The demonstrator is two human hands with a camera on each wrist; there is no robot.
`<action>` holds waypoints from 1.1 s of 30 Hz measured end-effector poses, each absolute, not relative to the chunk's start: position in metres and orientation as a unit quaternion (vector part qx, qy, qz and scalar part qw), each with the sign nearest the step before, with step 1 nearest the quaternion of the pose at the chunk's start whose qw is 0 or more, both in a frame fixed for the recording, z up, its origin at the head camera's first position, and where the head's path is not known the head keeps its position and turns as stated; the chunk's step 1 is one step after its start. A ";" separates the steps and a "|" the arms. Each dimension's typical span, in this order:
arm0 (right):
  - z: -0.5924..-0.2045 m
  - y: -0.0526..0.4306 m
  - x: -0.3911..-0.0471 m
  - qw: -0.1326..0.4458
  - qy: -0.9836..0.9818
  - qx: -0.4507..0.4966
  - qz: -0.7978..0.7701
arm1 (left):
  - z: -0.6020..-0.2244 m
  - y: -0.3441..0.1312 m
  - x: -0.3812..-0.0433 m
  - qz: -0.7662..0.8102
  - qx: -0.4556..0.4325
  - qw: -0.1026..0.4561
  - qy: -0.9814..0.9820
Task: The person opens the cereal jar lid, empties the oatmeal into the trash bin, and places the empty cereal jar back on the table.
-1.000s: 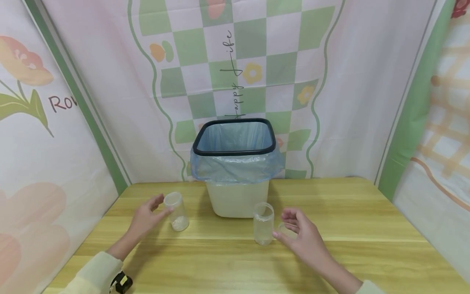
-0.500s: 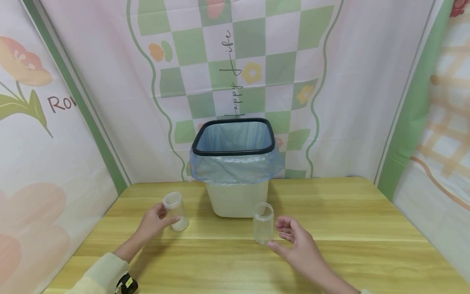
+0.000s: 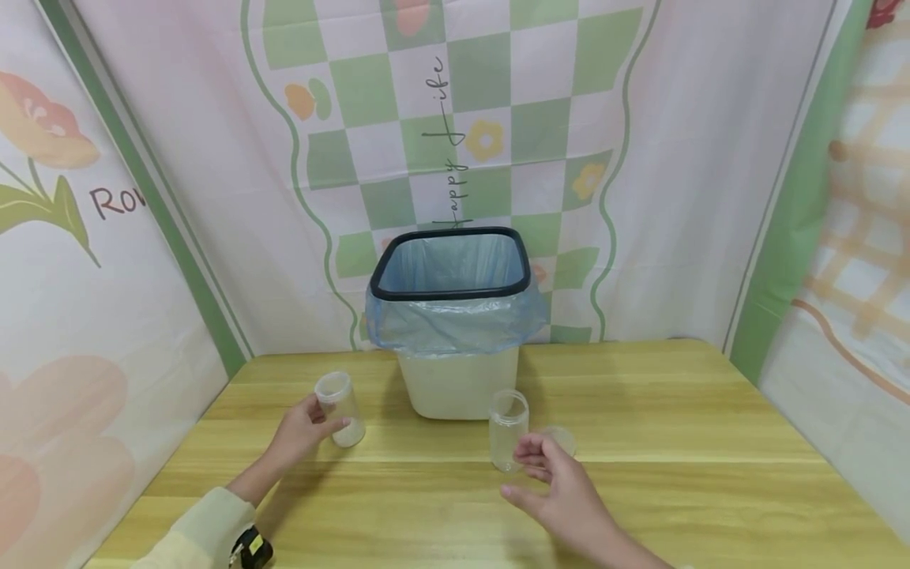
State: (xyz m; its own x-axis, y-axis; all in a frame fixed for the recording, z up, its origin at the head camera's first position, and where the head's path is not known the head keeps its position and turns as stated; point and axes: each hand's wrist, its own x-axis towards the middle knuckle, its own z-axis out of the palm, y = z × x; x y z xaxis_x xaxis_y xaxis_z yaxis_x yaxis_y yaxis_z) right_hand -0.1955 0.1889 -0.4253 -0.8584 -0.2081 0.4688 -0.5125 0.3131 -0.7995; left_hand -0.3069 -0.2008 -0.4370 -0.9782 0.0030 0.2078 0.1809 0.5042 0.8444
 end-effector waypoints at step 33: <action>-0.416 0.162 -0.188 0.065 -0.785 0.242 0.567 | -0.430 -0.176 -0.278 -0.544 -0.132 0.093 -0.824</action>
State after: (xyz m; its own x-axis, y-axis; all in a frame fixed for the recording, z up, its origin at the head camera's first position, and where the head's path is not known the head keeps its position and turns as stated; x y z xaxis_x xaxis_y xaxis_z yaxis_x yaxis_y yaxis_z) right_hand -0.1883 0.1620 -0.4161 -0.8745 -0.3056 0.3766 -0.4537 0.2411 -0.8579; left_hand -0.2776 -0.1764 -0.4302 -0.9479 0.1162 0.2966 0.3184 0.3743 0.8709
